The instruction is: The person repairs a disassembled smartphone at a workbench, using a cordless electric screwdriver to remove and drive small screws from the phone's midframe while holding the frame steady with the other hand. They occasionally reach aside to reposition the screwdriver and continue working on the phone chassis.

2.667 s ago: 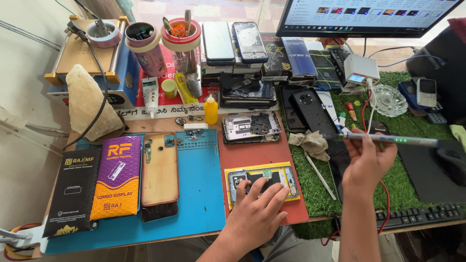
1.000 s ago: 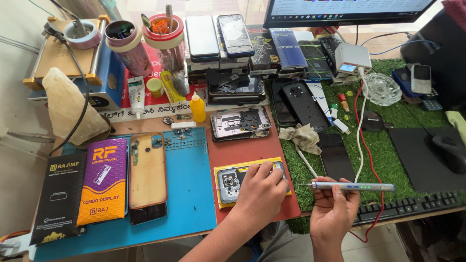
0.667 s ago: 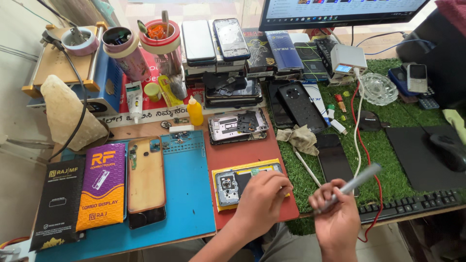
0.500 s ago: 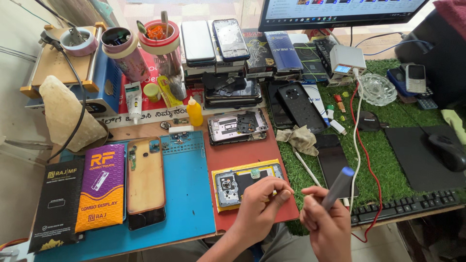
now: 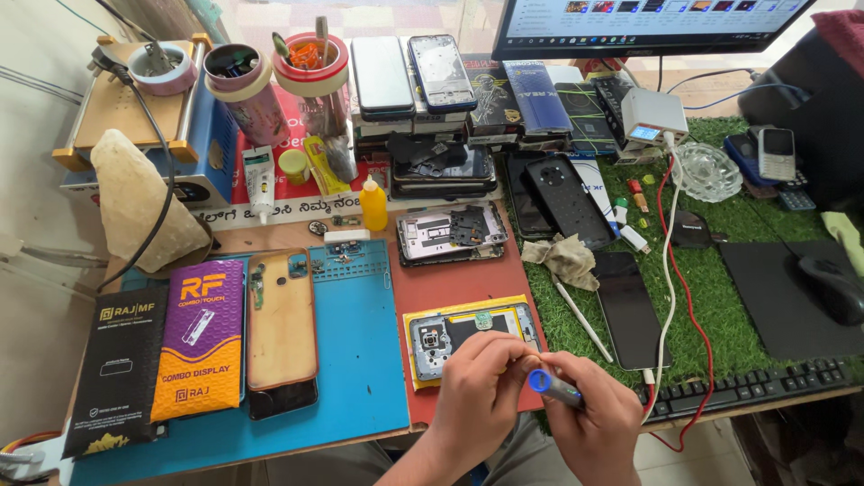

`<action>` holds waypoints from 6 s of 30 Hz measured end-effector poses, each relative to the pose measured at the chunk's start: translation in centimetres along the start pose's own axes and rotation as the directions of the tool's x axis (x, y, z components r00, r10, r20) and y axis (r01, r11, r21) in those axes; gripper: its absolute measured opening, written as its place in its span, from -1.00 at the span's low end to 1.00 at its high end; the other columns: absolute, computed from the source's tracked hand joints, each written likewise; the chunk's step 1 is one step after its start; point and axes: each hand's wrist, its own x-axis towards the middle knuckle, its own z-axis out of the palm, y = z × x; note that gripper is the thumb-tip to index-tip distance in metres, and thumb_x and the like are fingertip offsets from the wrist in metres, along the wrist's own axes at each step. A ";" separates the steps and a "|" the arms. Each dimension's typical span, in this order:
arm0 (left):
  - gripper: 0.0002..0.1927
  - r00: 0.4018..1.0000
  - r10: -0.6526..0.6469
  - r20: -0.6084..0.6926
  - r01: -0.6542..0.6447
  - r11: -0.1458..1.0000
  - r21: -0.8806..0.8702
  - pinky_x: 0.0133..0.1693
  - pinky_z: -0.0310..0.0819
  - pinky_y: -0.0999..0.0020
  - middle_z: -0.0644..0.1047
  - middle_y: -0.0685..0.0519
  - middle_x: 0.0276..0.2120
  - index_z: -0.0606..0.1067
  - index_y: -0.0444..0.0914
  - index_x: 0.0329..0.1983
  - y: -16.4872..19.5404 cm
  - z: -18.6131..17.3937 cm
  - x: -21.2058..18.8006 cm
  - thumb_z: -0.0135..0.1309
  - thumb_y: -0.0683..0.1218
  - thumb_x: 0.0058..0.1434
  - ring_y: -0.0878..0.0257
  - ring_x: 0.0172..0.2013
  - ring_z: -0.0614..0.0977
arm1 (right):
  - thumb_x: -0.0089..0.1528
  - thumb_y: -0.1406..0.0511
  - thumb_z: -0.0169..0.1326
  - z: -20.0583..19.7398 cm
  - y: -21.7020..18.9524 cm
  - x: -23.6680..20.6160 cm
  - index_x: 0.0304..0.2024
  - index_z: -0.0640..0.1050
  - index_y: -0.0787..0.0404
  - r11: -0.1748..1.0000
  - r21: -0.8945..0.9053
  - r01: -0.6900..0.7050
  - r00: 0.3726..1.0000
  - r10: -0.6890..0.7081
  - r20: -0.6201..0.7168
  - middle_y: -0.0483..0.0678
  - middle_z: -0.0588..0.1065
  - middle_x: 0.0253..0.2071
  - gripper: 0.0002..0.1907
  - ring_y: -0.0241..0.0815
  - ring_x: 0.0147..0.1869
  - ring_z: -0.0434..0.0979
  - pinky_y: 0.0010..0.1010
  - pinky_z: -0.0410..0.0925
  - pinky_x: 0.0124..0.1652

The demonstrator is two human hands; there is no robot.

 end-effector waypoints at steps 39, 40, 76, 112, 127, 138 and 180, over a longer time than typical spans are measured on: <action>-0.86 0.844 -0.378 0.381 0.530 0.469 -0.707 -0.14 0.30 0.55 0.48 0.16 -0.27 0.46 -0.34 -0.09 -2.4 0.5 -2.3 -0.05 -0.14 0.48 0.47 -0.22 0.43 | 0.36 0.53 0.00 -0.2 4.0 -4.9 -0.16 0.43 0.46 0.359 0.843 -0.401 0.884 0.393 0.253 0.00 0.37 -0.43 -0.97 -0.28 -0.47 0.31 -0.43 0.20 -0.44; -0.85 0.836 -0.385 0.391 0.540 0.449 -0.712 -0.15 0.28 0.56 0.47 0.16 -0.27 0.46 -0.33 -0.09 -2.6 0.4 -2.4 -0.05 -0.13 0.48 0.46 -0.23 0.42 | 0.30 0.55 0.03 -0.2 3.8 -4.8 -0.15 0.42 0.44 0.418 0.809 -0.413 0.877 0.421 0.231 -0.02 0.37 -0.41 -0.91 -0.28 -0.44 0.32 -0.44 0.20 -0.44; -0.89 0.921 -0.377 0.101 0.384 0.828 -0.408 -0.26 0.42 0.52 0.53 0.11 -0.36 0.50 -0.38 -0.19 -2.1 0.4 -3.1 0.05 -0.20 0.41 0.45 -0.33 0.51 | 0.50 0.06 -0.13 0.6 -0.2 -1.0 0.12 0.28 0.27 0.420 0.882 -0.215 0.880 0.474 -0.011 0.34 0.51 -0.13 -0.59 0.21 -0.04 0.63 -0.10 0.58 -0.11; -0.95 0.953 -0.301 -0.019 0.293 0.939 -0.180 -0.37 0.33 0.43 0.52 0.06 -0.38 0.52 -0.33 -0.18 -1.1 -0.2 -2.3 0.11 -0.23 0.32 0.34 -0.44 0.45 | 0.40 0.38 -0.20 -0.7 0.1 -0.1 0.28 0.26 0.40 0.305 0.871 -0.386 0.824 0.539 0.177 0.47 0.43 0.11 -0.60 0.42 0.18 0.53 0.09 0.49 0.09; -0.93 0.947 -0.321 0.021 0.316 0.917 -0.243 -0.37 0.34 0.44 0.51 0.06 -0.39 0.54 -0.34 -0.16 -1.2 0.4 -2.5 0.13 -0.25 0.31 0.36 -0.44 0.44 | 0.43 0.38 -0.02 -0.6 0.6 -1.0 0.17 0.38 0.45 0.435 0.865 -0.251 0.891 0.454 0.031 0.49 0.51 0.03 -0.69 0.35 0.15 0.60 0.00 0.52 0.08; -0.92 0.960 -0.279 0.011 0.276 0.943 -0.187 -0.38 0.33 0.42 0.53 0.04 -0.37 0.54 -0.33 -0.16 -1.0 0.1 -2.3 0.14 -0.25 0.30 0.32 -0.44 0.46 | 0.43 0.38 -0.01 -0.7 0.6 -1.1 0.18 0.39 0.46 0.459 0.857 -0.233 0.901 0.435 0.012 0.48 0.51 0.03 -0.68 0.33 0.15 0.60 0.01 0.53 0.08; -0.44 0.981 -0.053 0.189 -0.100 0.692 0.715 0.27 -0.03 -0.12 0.40 -0.18 0.25 0.49 -0.33 0.13 -3.4 -1.1 -1.7 0.18 0.13 0.20 -0.15 0.30 0.30 | 0.38 0.35 0.04 -0.2 4.6 -1.0 0.19 0.42 0.42 0.843 0.379 -0.380 0.909 0.416 -0.013 0.09 0.63 -0.09 -0.64 -0.21 0.00 0.65 -0.46 0.49 0.02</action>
